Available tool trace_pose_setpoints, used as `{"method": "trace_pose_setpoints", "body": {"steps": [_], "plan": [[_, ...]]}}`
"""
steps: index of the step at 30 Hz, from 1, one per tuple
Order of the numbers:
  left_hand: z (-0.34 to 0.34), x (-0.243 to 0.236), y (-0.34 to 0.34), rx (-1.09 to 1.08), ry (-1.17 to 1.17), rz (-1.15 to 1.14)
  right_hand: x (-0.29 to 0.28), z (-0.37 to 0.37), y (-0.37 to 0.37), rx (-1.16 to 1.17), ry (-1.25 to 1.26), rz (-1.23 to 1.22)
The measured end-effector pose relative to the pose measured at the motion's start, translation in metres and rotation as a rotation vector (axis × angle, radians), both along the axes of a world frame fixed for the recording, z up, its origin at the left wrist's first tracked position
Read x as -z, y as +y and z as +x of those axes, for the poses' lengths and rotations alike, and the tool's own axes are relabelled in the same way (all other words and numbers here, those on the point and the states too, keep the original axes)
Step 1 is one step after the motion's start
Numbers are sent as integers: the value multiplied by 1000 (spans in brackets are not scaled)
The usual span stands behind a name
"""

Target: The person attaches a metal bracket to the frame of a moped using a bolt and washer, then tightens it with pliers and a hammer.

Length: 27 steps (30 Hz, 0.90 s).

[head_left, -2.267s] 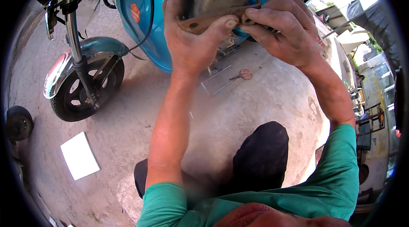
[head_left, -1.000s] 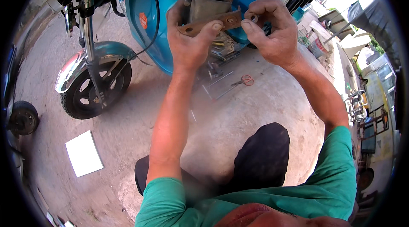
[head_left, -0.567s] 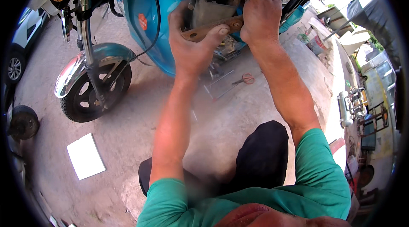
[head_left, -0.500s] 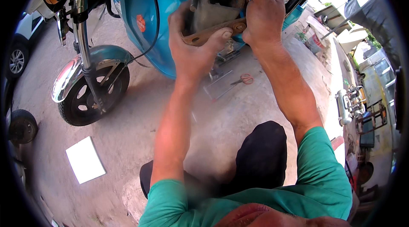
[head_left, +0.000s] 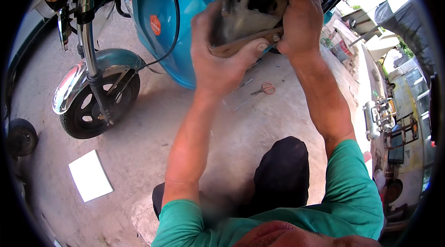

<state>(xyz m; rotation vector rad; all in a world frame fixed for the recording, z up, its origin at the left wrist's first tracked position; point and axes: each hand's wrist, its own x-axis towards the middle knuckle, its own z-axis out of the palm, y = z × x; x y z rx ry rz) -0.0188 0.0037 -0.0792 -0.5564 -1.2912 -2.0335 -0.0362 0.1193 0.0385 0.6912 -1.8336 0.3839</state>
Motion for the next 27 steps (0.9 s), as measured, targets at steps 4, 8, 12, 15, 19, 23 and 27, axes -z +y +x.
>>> {"method": "trace_pose_setpoints", "body": {"steps": [4, 8, 12, 15, 19, 23, 27], "plan": [[2, -10, -5, 85, -20, 28, 3, -3, 3, -609, -682, -827], [7, -15, -13, 185, -81, 19, 5, -3, -5, -60, -12, -80], [2, -11, -19, 125, -46, -68, 11, 3, -17, -402, -289, -604], [-2, -8, -17, 24, 16, -120, 4, 6, -18, -483, -460, -711], [3, -12, -16, 66, -26, -94, -4, 7, -16, -190, -415, -613], [10, -19, -11, 72, -44, -50, -1, 4, -14, -502, -551, -792], [11, -16, -6, 39, -73, -21, 2, -3, -11, -576, -544, -816]]}}
